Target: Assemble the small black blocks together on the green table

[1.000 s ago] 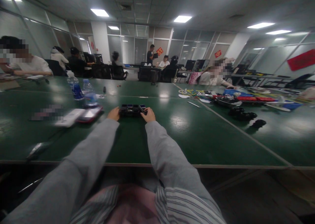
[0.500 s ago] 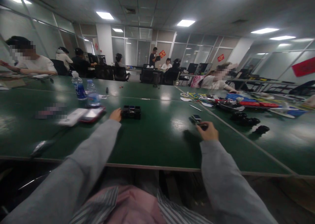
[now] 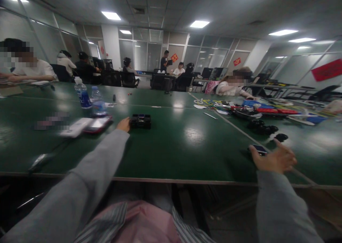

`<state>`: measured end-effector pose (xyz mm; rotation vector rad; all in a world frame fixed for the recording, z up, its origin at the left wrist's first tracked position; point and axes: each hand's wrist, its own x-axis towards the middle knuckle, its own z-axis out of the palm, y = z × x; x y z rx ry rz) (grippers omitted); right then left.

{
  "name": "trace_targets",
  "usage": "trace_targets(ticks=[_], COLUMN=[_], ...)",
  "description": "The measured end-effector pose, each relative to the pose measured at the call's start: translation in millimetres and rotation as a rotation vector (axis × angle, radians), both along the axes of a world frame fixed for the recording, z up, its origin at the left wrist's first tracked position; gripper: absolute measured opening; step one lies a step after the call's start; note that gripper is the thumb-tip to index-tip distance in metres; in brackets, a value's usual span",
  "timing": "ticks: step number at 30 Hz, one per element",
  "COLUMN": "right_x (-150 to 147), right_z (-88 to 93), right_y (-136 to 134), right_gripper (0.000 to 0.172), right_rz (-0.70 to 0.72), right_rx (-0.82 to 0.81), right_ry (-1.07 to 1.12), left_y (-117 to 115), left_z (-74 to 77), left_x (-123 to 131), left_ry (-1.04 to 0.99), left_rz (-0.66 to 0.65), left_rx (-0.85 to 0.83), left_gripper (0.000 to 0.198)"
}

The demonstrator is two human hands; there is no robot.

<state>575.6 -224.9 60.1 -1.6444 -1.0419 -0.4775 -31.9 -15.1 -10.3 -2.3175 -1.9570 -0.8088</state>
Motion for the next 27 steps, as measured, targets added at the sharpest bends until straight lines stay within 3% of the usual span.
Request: trace_targets(ticks=[3, 6, 10, 13, 16, 19, 22, 27], right_x=[-63, -169, -318, -375, -379, -359, -335, -267], right_z=[23.7, 27.6, 2.7, -18.8, -31.1, -35.0, -36.4, -34.2], right_y=[40, 83, 124, 140, 151, 159, 166, 163], right_gripper=[0.065, 0.056, 0.047, 0.047, 0.046, 0.042, 0.037, 0.041], right_rz=[0.180, 0.420, 0.746, 0.930, 0.936, 0.800, 0.668, 0.646], right_rx=[0.003, -0.064, -0.281, -0.387, -0.458, -0.466, -0.463, -0.589], right_ry=[-0.155, -0.259, -0.358, -0.446, -0.479, -0.458, -0.355, -0.346], left_y=[2, -1, -8, -12, -13, -13, -13, -14], left_z=[-0.2, 2.9, 7.8, 9.4, 10.6, 13.8, 17.4, 17.6], left_x=[0, 2, 5, 6, 7, 7, 8, 8], left_ry=[0.016, 0.001, -0.007, 0.013, 0.049, 0.099, 0.151, 0.170], left_rz=[-0.004, 0.003, 0.021, 0.024, 0.029, 0.048, 0.068, 0.086], left_rx=[-0.024, -0.036, -0.031, -0.007, -0.005, -0.074, -0.127, -0.147], left_gripper=[0.043, 0.042, 0.040, 0.040, 0.041, 0.041, 0.043, 0.043])
